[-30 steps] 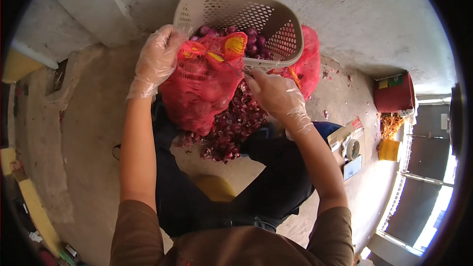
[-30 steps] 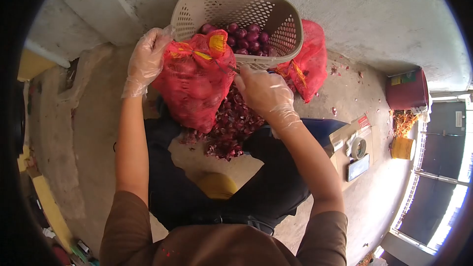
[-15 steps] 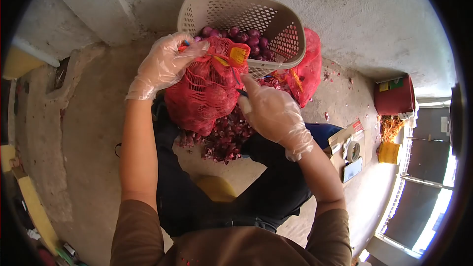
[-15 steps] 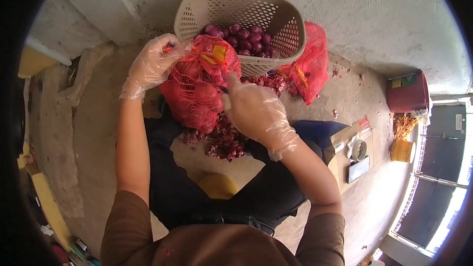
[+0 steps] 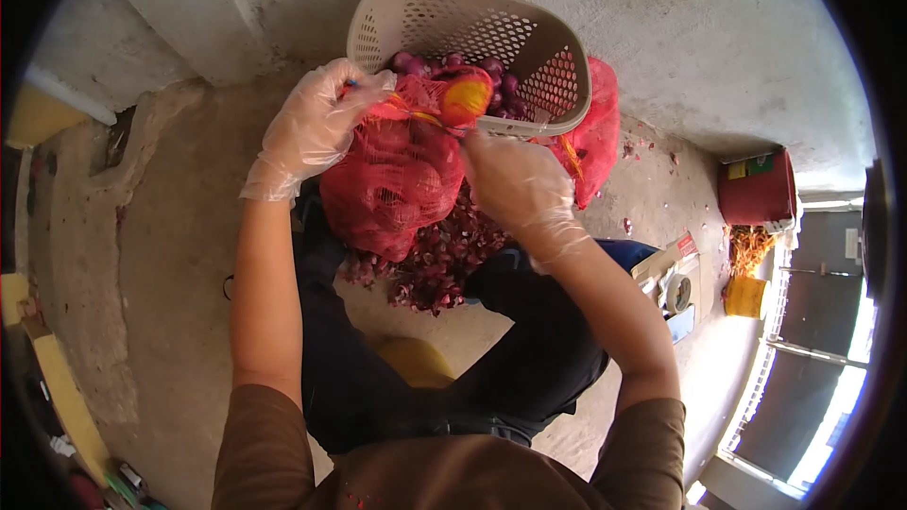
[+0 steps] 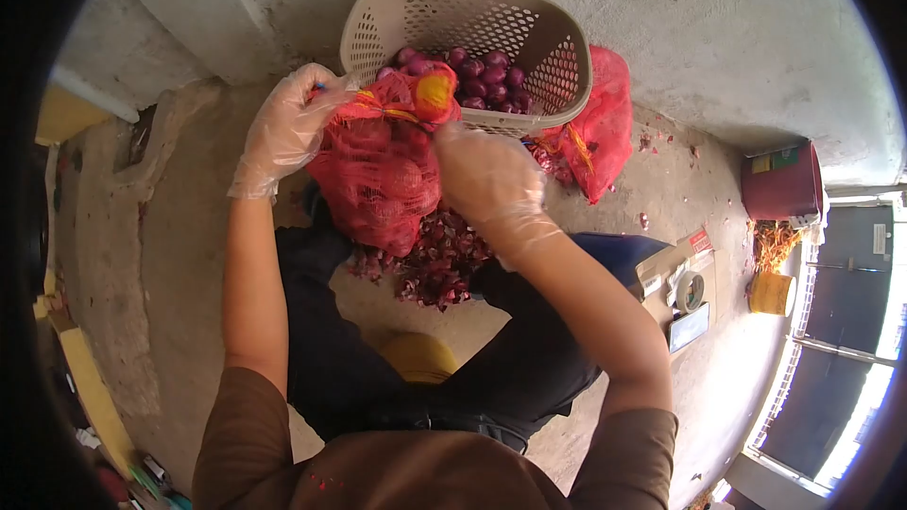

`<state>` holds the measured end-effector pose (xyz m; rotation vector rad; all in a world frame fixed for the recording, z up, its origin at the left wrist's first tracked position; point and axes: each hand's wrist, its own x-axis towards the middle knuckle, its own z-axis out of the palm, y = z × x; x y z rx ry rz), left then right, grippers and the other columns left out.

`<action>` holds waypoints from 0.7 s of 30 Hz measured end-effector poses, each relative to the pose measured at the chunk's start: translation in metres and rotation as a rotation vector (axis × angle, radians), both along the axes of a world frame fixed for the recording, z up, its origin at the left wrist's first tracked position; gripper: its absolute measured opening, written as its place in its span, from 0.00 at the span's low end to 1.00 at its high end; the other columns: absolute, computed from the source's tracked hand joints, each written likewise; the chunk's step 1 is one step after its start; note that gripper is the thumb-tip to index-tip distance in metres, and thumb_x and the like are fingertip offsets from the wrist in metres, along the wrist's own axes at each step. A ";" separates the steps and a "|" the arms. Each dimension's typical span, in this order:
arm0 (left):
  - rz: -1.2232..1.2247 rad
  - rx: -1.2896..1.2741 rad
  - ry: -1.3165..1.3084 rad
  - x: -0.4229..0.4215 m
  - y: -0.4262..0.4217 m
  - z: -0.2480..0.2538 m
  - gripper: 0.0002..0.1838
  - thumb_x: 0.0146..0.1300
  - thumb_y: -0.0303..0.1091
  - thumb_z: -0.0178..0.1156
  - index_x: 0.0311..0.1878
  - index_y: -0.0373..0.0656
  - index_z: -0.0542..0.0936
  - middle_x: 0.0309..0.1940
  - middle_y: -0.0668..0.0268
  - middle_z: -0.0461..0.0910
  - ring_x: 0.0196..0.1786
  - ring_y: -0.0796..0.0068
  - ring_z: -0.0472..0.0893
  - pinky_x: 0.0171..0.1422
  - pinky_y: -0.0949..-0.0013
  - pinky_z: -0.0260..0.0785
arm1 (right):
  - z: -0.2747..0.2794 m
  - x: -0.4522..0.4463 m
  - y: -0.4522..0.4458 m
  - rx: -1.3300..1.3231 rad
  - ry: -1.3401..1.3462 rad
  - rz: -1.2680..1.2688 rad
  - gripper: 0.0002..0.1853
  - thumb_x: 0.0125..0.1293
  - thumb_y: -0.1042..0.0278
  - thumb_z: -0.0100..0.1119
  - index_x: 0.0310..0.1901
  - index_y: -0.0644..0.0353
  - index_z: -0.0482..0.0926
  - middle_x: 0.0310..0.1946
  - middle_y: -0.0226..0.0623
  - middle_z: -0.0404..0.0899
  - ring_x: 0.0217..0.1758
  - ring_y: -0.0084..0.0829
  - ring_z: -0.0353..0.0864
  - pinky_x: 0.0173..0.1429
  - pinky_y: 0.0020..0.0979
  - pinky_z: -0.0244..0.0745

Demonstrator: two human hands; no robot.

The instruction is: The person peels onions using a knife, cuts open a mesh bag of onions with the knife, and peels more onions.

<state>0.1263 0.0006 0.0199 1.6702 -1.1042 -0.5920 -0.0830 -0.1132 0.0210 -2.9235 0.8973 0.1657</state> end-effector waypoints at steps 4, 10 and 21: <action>-0.055 -0.216 -0.516 0.025 0.004 -0.019 0.05 0.70 0.28 0.63 0.41 0.35 0.78 0.39 0.63 0.85 0.41 0.80 0.79 0.50 0.72 0.73 | -0.017 -0.043 -0.021 0.056 0.203 -0.020 0.13 0.73 0.57 0.49 0.41 0.58 0.78 0.29 0.50 0.84 0.35 0.52 0.86 0.38 0.53 0.79; -0.046 -0.058 0.062 0.010 0.001 -0.004 0.05 0.70 0.28 0.63 0.43 0.36 0.78 0.37 0.71 0.79 0.41 0.84 0.74 0.51 0.77 0.69 | 0.007 -0.062 -0.003 0.039 -0.058 0.014 0.13 0.72 0.59 0.52 0.44 0.61 0.77 0.28 0.48 0.84 0.31 0.50 0.87 0.34 0.48 0.82; -0.034 -0.096 -0.094 0.001 0.002 0.006 0.10 0.66 0.33 0.68 0.38 0.34 0.81 0.29 0.66 0.82 0.32 0.84 0.73 0.41 0.73 0.70 | 0.010 0.026 0.033 0.026 -0.074 0.165 0.09 0.70 0.65 0.50 0.43 0.60 0.75 0.23 0.45 0.82 0.26 0.48 0.85 0.29 0.47 0.79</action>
